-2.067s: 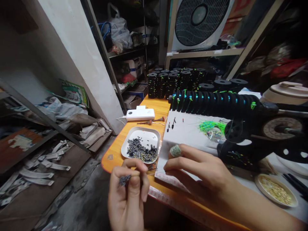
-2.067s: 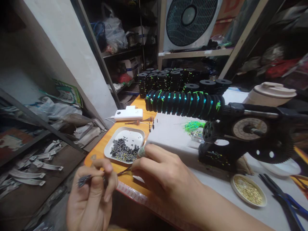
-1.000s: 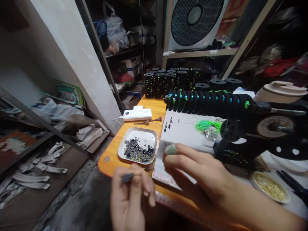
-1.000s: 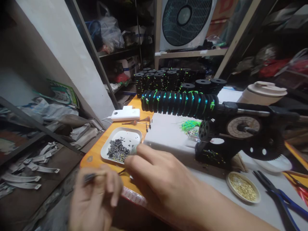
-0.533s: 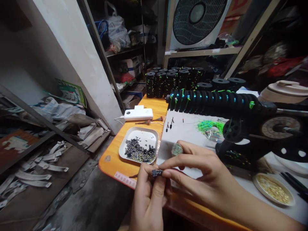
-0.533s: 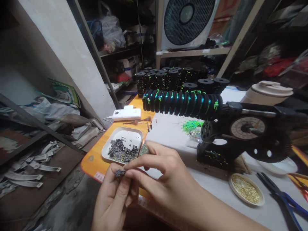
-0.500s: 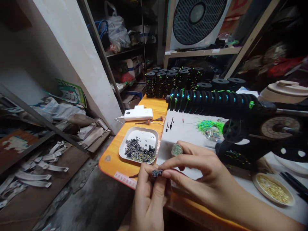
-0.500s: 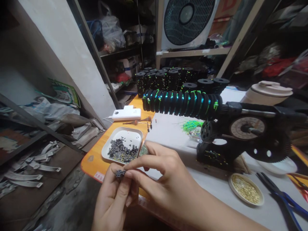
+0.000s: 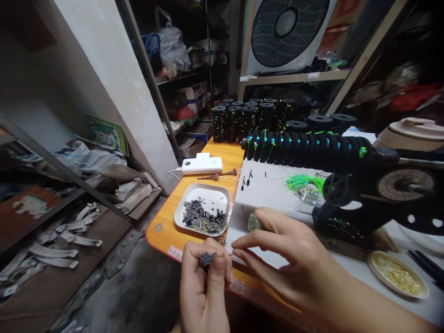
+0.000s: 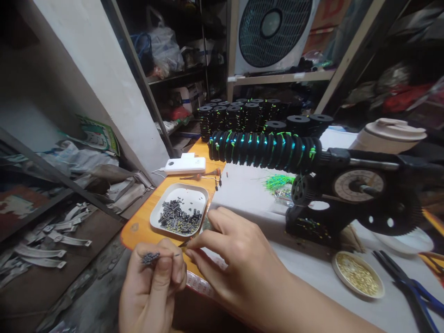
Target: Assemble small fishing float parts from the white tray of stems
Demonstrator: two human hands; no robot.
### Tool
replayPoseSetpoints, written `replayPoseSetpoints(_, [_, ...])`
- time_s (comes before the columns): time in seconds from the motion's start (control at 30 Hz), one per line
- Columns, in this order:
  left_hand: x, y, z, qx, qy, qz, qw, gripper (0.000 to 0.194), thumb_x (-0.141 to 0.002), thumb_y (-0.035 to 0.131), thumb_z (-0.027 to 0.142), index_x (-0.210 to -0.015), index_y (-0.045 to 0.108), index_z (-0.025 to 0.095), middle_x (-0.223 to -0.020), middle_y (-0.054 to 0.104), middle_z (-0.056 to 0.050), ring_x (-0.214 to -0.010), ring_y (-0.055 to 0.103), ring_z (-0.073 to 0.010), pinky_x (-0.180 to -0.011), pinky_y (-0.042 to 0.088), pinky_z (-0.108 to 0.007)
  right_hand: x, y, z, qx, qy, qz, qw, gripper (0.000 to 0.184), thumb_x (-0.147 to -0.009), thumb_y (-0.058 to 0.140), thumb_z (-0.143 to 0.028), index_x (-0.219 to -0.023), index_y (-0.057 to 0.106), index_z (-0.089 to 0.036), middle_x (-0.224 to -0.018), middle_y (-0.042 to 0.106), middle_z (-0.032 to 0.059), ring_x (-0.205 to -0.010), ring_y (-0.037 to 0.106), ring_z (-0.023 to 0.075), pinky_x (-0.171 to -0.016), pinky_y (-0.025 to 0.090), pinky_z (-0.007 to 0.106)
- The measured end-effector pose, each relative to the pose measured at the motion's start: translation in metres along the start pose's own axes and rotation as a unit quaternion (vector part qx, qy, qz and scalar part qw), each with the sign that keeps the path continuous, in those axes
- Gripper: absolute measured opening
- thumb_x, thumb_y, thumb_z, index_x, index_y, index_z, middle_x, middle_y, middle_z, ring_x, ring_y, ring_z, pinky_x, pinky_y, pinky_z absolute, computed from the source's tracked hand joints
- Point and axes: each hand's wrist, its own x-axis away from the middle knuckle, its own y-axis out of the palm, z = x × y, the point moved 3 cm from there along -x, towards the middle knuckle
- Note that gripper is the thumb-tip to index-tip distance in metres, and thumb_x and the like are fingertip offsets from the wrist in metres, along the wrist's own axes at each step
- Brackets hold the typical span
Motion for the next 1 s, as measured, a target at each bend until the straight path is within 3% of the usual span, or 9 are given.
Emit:
replayPoseSetpoints(0.37, [0.0,0.0,-0.002,-0.019,-0.013,-0.006,1.0,0.023,-0.097,0.06,0.03,-0.077,0.054,0.023,-0.064,0.05,0.005,-0.059,0.046,-0.0091,-0.053,0.037,-0.019,-0.001,-0.003,-0.005,0.042,-0.029,0.018,0.999,0.018,-0.088,0.062,-0.006,-0.081,0.073,-0.018,-0.064,0.044,-0.0024,-0.059,0.043,0.012,-0.051,0.03,0.023])
replayPoseSetpoints(0.63, [0.002,0.001,-0.01,-0.03,-0.065,0.021,0.997,0.025,-0.09,0.07,0.035,-0.075,0.055,0.022,-0.066,0.05,0.004,-0.056,0.044,-0.0092,-0.053,0.039,-0.019,-0.005,-0.007,-0.008,-0.031,-0.019,0.013,0.999,0.017,-0.087,0.065,-0.007,-0.09,0.075,-0.02,-0.066,0.047,-0.0023,-0.058,0.045,0.0107,-0.048,0.033,0.019])
replayPoseSetpoints(0.7, [0.002,0.003,-0.009,-0.021,-0.028,0.03,0.999,0.022,-0.092,0.067,0.034,-0.075,0.057,0.022,-0.063,0.048,0.005,-0.055,0.043,-0.0091,-0.053,0.038,-0.02,-0.004,-0.004,-0.01,-0.025,-0.01,0.003,1.0,0.013,-0.084,0.068,-0.007,-0.083,0.073,-0.018,-0.067,0.05,-0.0013,-0.06,0.048,0.011,-0.048,0.035,0.02])
replayPoseSetpoints(0.87, [-0.005,-0.005,0.006,0.042,0.152,0.062,0.986,0.006,-0.096,0.061,0.031,-0.091,0.063,0.028,-0.054,0.036,0.008,-0.048,0.035,-0.0086,-0.048,0.032,-0.021,-0.001,-0.005,-0.012,0.037,-0.042,-0.006,0.998,0.016,-0.087,0.06,-0.008,-0.079,0.069,-0.018,-0.067,0.051,0.0005,-0.057,0.049,0.0123,-0.049,0.038,0.023])
replayPoseSetpoints(1.0, [-0.035,-0.033,0.02,-0.031,0.131,0.062,0.989,0.014,-0.094,0.065,0.025,-0.082,0.058,0.022,-0.071,0.055,0.005,-0.058,0.048,-0.009,-0.054,0.041,-0.022,0.003,-0.01,-0.006,0.081,-0.046,-0.037,0.995,0.019,-0.091,0.053,-0.006,-0.093,0.066,-0.02,-0.087,0.062,0.0065,-0.069,0.061,0.0144,-0.054,0.045,0.023])
